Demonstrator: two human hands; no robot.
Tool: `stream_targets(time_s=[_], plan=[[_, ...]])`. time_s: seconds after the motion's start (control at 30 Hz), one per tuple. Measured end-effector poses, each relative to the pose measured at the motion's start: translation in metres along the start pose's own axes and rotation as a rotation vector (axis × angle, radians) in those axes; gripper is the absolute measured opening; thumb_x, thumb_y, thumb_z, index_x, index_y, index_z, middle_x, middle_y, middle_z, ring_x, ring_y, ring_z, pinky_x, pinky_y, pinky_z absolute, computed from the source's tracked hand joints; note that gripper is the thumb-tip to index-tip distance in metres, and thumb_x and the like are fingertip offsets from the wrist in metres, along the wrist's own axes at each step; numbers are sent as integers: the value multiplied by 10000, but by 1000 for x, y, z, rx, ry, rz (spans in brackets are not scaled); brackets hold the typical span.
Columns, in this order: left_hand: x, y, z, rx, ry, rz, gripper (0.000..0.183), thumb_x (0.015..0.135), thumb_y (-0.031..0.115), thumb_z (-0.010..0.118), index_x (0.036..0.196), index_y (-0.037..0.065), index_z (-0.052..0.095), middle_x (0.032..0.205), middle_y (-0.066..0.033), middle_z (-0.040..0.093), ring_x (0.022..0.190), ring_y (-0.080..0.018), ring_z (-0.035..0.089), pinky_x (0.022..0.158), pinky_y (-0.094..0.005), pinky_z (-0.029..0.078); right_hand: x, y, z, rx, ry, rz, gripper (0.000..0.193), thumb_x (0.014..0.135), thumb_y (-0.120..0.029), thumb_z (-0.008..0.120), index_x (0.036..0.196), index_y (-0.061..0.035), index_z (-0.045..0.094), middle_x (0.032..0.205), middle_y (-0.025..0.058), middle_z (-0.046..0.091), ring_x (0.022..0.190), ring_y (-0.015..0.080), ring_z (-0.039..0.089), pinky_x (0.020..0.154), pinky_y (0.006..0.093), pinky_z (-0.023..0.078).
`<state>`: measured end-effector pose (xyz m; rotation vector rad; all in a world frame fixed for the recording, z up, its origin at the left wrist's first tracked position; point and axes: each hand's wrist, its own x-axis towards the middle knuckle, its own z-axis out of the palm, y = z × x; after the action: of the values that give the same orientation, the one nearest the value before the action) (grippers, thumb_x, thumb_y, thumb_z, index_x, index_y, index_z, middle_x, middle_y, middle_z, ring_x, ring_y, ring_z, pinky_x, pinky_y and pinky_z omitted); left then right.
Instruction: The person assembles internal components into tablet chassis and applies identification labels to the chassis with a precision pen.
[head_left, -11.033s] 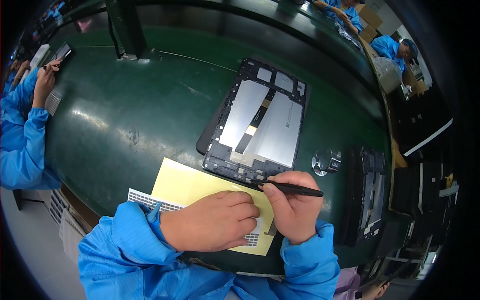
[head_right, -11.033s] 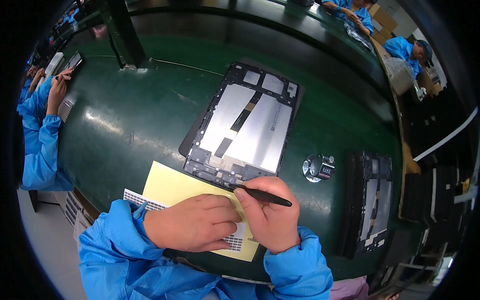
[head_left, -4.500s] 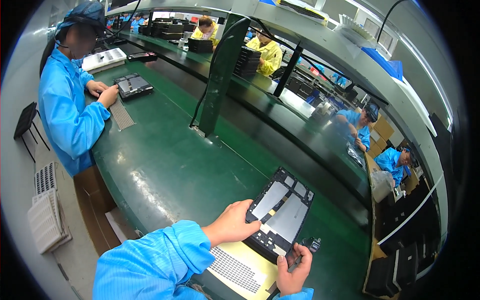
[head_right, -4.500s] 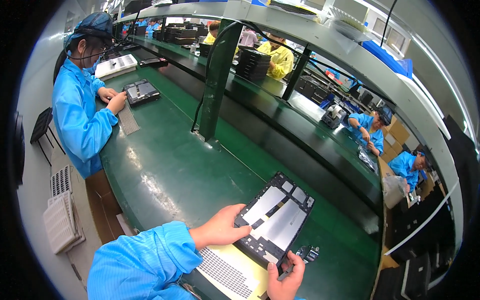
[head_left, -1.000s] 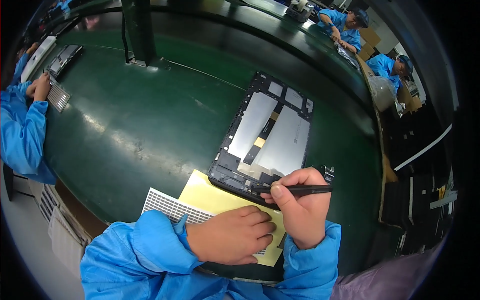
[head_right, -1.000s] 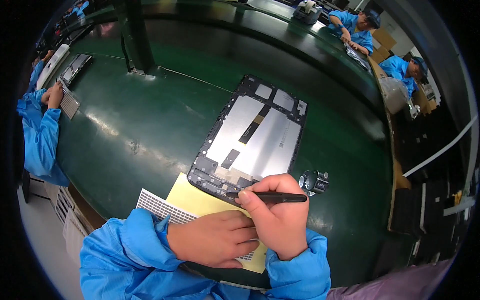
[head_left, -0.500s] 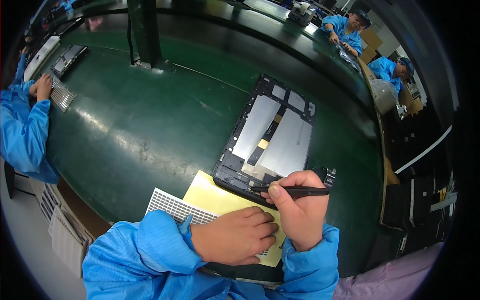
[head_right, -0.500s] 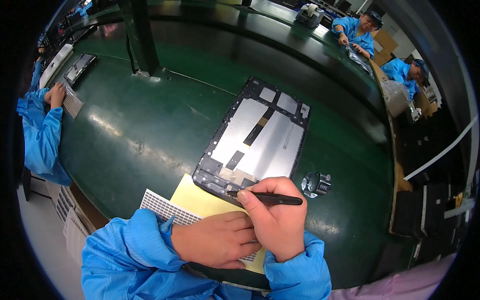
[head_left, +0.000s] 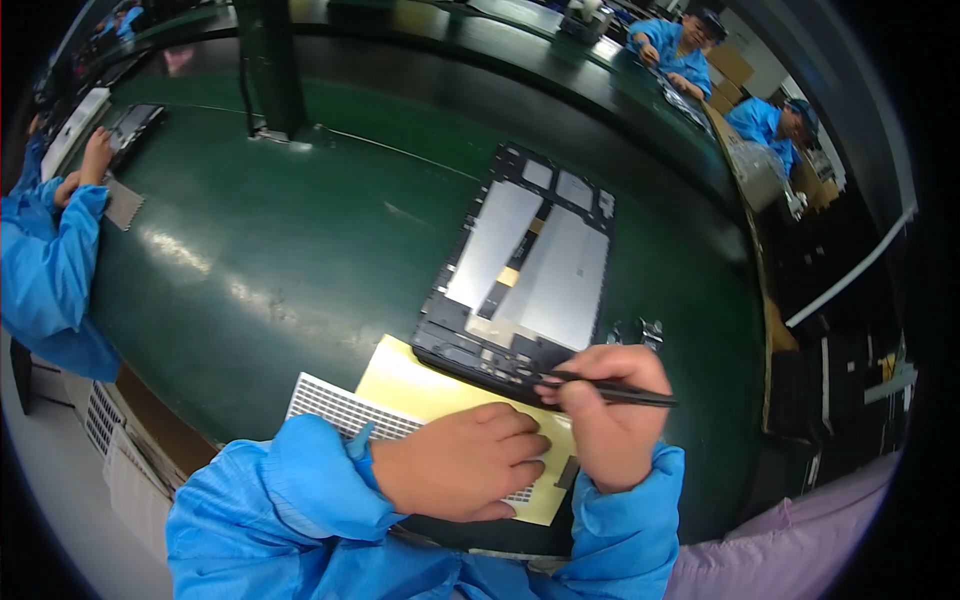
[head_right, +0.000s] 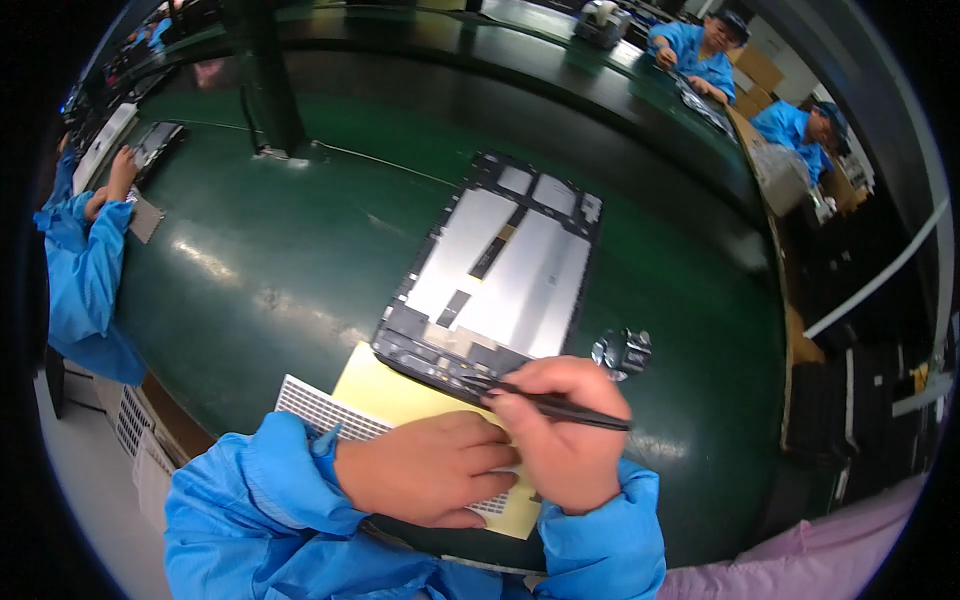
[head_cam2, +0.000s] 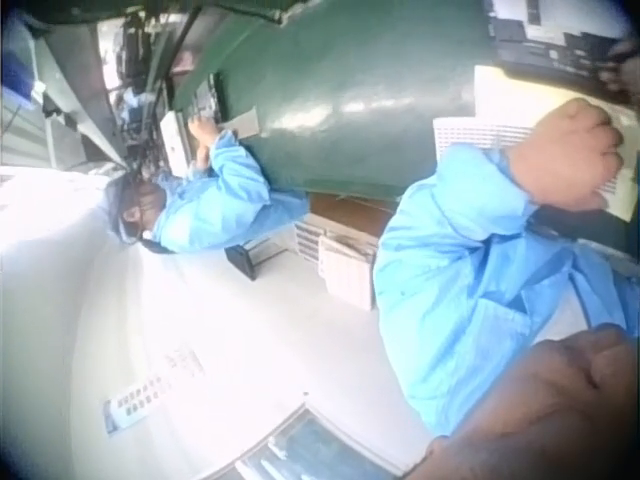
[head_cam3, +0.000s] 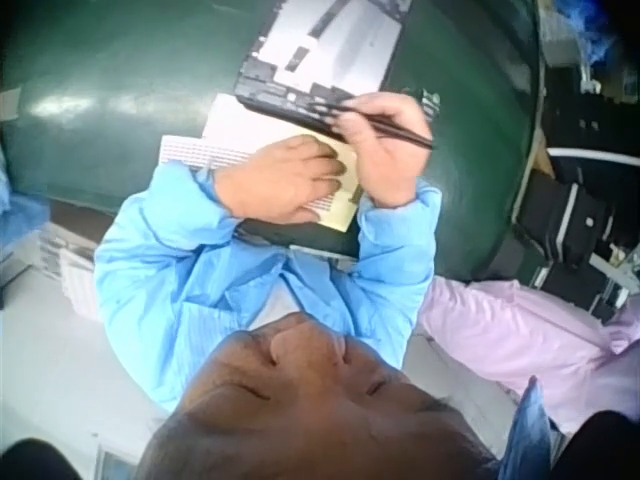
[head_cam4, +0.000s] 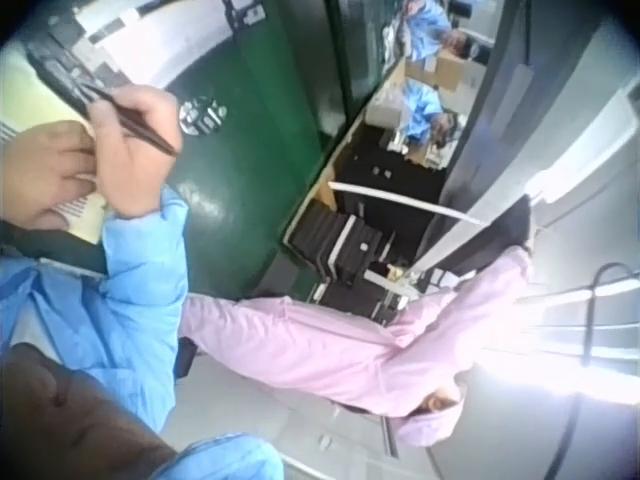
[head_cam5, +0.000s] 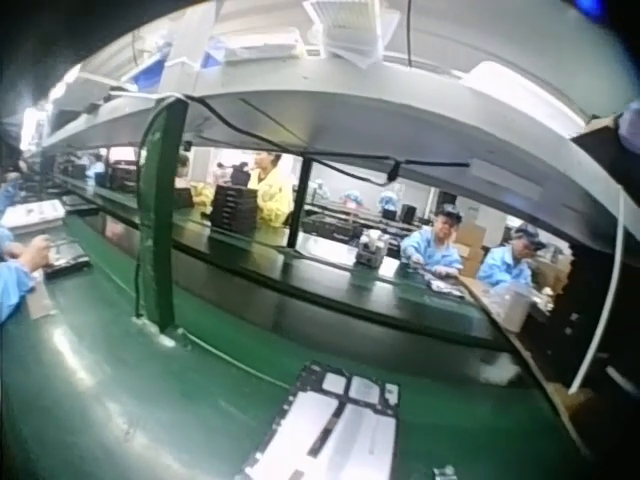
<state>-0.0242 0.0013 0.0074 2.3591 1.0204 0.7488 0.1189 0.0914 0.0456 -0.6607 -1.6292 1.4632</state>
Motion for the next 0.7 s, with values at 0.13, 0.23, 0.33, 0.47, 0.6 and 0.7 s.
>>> stream_targets(time_s=[0.13, 0.23, 0.33, 0.47, 0.6, 0.7], plan=[[2, 3, -9, 106, -12, -26, 471, 735, 327, 692, 1098, 42, 597, 1204, -124, 544, 1155, -293, 489, 989, -386, 374, -42, -13, -54, 267, 71, 138, 184, 842, -37, 647, 916, -20, 480, 890, 141, 594, 748, 208, 621, 703, 332, 552], [6, 4, -10, 137, -42, -37, 462, 750, 350, 690, 1114, 80, 602, 1208, -111, 544, 1141, -295, 503, 978, -396, 386, -83, -3, -80, 135, 54, 416, 138, 849, 3, 632, 906, 8, 507, 842, 116, 600, 748, 189, 638, 710, 319, 549], [8, 7, -10, 162, -50, -47, 451, 750, 356, 695, 1122, 116, 610, 1207, -108, 544, 1123, -296, 512, 970, -406, 391, -90, 2, -80, 100, 76, 467, 133, 853, 3, 634, 913, 15, 516, 842, 103, 609, 768, 172, 640, 724, 300, 547], [10, 8, -6, 158, -66, -54, 443, 742, 356, 703, 1122, 144, 619, 1203, -106, 545, 1106, -297, 518, 961, -409, 396, -88, -1, -79, 46, 36, 479, 144, 849, -19, 658, 909, 7, 531, 840, 86, 615, 768, 143, 623, 707, 274, 521], [12, 10, -5, 157, -69, -59, 446, 733, 354, 712, 1118, 146, 623, 1200, -105, 545, 1096, -295, 520, 953, -410, 400, -90, -2, -81, -25, -20, 497, 152, 837, -32, 683, 894, 0, 545, 816, 65, 620, 775, 112, 602, 686, 246, 490], [12, 11, -7, 153, -72, -67, 453, 730, 349, 716, 1122, 144, 622, 1198, -105, 546, 1094, -297, 521, 953, -411, 400, -88, -2, -82, -111, -61, 514, 154, 836, -37, 687, 895, -1, 549, 807, 63, 623, 779, 107, 595, 687, 244, 485]])
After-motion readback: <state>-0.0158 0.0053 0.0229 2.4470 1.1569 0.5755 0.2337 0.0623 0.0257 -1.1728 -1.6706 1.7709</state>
